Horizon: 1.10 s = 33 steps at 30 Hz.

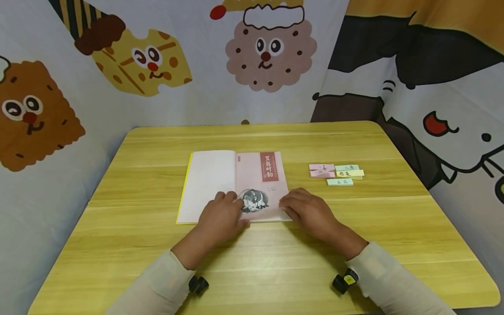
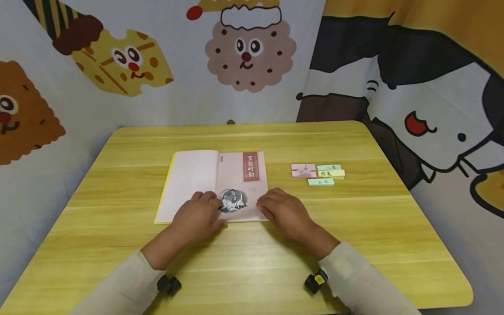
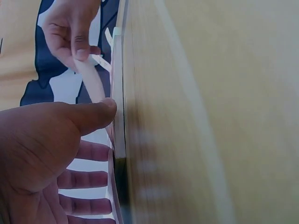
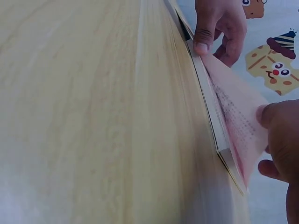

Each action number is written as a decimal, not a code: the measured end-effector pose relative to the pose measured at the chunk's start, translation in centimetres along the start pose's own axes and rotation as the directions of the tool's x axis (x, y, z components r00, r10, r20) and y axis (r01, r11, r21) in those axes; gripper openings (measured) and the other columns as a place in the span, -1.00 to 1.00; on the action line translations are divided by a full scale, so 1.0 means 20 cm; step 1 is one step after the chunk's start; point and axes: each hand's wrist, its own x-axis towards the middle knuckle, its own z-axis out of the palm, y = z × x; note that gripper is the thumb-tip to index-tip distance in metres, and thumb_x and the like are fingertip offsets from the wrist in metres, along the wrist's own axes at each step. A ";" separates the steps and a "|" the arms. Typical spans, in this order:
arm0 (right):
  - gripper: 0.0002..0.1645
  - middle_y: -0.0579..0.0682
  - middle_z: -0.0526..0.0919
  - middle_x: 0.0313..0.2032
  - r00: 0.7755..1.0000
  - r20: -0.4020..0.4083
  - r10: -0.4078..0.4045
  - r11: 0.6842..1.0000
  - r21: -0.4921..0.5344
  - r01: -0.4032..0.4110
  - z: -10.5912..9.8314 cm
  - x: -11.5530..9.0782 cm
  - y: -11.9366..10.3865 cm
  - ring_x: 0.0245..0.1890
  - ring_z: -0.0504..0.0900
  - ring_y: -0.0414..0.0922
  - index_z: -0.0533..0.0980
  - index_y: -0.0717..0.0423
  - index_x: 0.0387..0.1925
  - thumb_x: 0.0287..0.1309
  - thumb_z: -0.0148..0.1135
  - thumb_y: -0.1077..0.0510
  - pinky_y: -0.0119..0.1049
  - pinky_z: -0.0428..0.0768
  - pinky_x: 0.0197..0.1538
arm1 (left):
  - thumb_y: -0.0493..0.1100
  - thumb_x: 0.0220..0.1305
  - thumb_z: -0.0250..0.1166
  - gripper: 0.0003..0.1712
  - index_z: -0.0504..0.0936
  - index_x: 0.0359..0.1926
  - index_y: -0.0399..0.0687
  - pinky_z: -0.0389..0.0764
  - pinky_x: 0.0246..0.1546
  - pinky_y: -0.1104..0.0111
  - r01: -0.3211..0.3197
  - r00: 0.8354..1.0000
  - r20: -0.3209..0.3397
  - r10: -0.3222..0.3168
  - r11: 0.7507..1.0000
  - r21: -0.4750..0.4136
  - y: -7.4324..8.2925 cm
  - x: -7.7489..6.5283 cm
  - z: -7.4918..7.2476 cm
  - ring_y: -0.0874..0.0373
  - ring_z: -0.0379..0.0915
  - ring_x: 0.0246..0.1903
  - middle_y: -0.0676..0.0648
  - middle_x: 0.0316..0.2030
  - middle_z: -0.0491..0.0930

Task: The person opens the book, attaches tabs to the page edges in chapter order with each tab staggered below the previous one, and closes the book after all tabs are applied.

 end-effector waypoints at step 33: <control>-0.47 -0.13 0.49 0.09 0.957 0.229 0.179 0.984 -0.053 -0.171 0.02 -0.02 -0.03 0.15 0.38 -0.16 0.57 -0.02 0.00 0.10 0.25 -0.23 -0.21 0.35 0.16 | 0.07 0.29 0.15 -0.23 0.14 0.31 -0.35 0.54 -0.43 0.09 0.185 0.948 -0.191 -0.254 0.931 -0.316 -0.04 0.01 -0.07 -0.10 0.54 -0.37 -0.26 -0.25 0.53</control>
